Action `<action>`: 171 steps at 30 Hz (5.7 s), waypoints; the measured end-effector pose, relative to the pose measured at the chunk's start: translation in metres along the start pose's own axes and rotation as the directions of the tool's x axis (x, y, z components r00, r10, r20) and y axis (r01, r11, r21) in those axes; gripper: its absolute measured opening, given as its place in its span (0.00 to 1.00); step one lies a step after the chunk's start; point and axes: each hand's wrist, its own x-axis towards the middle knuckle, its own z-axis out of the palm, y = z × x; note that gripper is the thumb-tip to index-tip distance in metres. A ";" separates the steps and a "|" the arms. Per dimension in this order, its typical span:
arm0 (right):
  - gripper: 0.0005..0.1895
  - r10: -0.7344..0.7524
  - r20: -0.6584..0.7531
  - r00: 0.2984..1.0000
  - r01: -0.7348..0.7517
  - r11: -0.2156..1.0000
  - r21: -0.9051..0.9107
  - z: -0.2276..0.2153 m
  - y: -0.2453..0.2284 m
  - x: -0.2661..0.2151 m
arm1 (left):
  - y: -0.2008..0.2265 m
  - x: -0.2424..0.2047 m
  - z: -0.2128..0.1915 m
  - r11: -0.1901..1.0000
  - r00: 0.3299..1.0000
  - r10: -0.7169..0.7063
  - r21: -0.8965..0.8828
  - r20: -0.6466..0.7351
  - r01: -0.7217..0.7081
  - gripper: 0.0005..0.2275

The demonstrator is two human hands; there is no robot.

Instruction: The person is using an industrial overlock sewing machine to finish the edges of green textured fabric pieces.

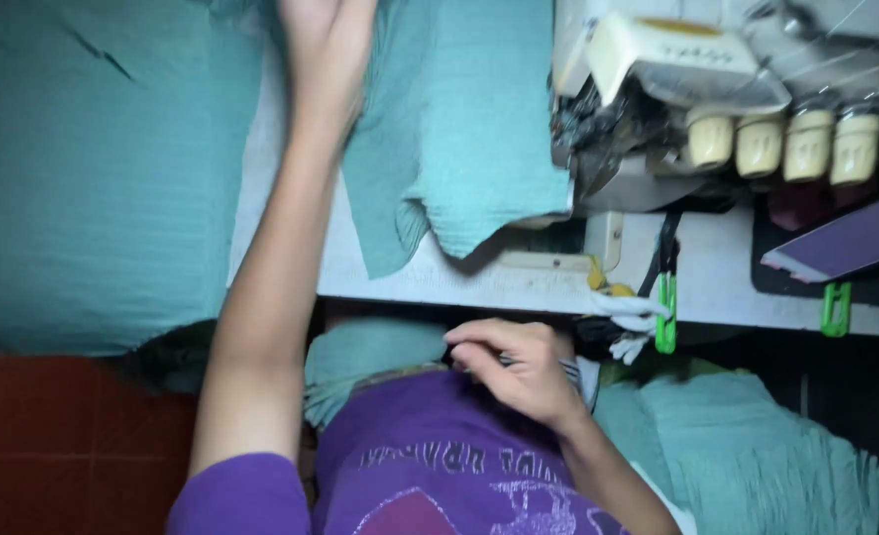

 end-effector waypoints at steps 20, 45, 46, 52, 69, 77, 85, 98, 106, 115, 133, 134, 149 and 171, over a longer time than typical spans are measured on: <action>0.15 0.147 0.540 0.829 0.086 0.920 -0.383 0.066 0.113 -0.024 | 0.037 -0.321 0.092 0.549 0.761 -0.645 0.653 -0.066 0.522 0.07; 0.04 0.156 0.248 0.956 -0.128 0.984 -0.122 0.012 0.095 -0.035 | 0.078 -0.193 0.095 0.574 0.633 -0.742 0.698 0.221 0.429 0.07; 0.06 0.202 0.269 0.942 -0.211 0.978 0.003 0.007 0.083 -0.033 | 0.081 -0.183 0.093 0.613 0.686 -0.699 0.664 0.203 0.428 0.06; 0.13 0.158 0.361 0.919 -0.285 0.899 0.333 -0.033 0.000 0.002 | 0.107 -0.103 0.062 0.771 0.898 -0.435 0.538 0.057 0.340 0.06; 0.08 -0.240 -0.259 0.936 0.224 0.971 -0.087 -0.068 -0.040 0.091 | 0.034 0.007 0.095 0.943 0.976 -0.205 0.280 0.068 0.179 0.04; 0.09 -0.078 -0.327 0.942 0.066 0.997 -0.046 -0.084 -0.009 0.048 | 0.031 0.007 0.088 0.790 0.960 -0.275 0.581 0.048 0.197 0.05; 0.08 -0.230 -0.321 0.919 0.178 0.967 -0.184 -0.073 -0.021 0.047 | 0.036 0.006 0.089 0.789 0.966 -0.255 0.585 0.036 0.186 0.05; 0.21 -0.655 0.033 0.755 0.435 0.462 -0.772 -0.068 -0.030 0.065 | 0.028 -0.008 0.091 0.619 0.959 0.215 0.733 0.186 -0.281 0.03; 0.21 -0.613 0.014 0.790 0.431 0.540 -0.723 -0.068 -0.029 0.068 | 0.030 -0.002 0.088 0.430 0.872 0.384 0.777 0.303 -0.459 0.07; 0.20 -0.593 0.009 0.805 0.412 0.548 -0.728 -0.068 -0.027 0.066 | 0.023 0.001 0.094 0.401 0.910 0.271 0.823 0.313 -0.403 0.05; 0.24 -0.554 0.105 0.826 0.382 0.413 -0.827 -0.068 -0.033 0.065 | 0.006 0.012 0.072 0.706 0.936 -0.187 0.703 0.299 -0.084 0.16; 0.22 -0.567 0.093 0.818 0.402 0.450 -0.798 -0.067 -0.031 0.062 | 0.000 0.014 0.069 0.741 0.930 -0.216 0.671 0.298 -0.043 0.18; 0.16 -0.409 0.345 0.845 0.489 0.852 -0.187 0.016 -0.014 -0.012 | 0.112 -0.141 -0.019 0.096 0.927 -0.145 0.927 -0.347 0.362 0.16; 0.10 -0.763 0.369 0.531 0.847 0.479 -0.229 0.214 -0.074 0.187 | 0.137 -0.196 -0.078 -0.237 0.983 -0.103 0.963 -0.152 0.125 0.18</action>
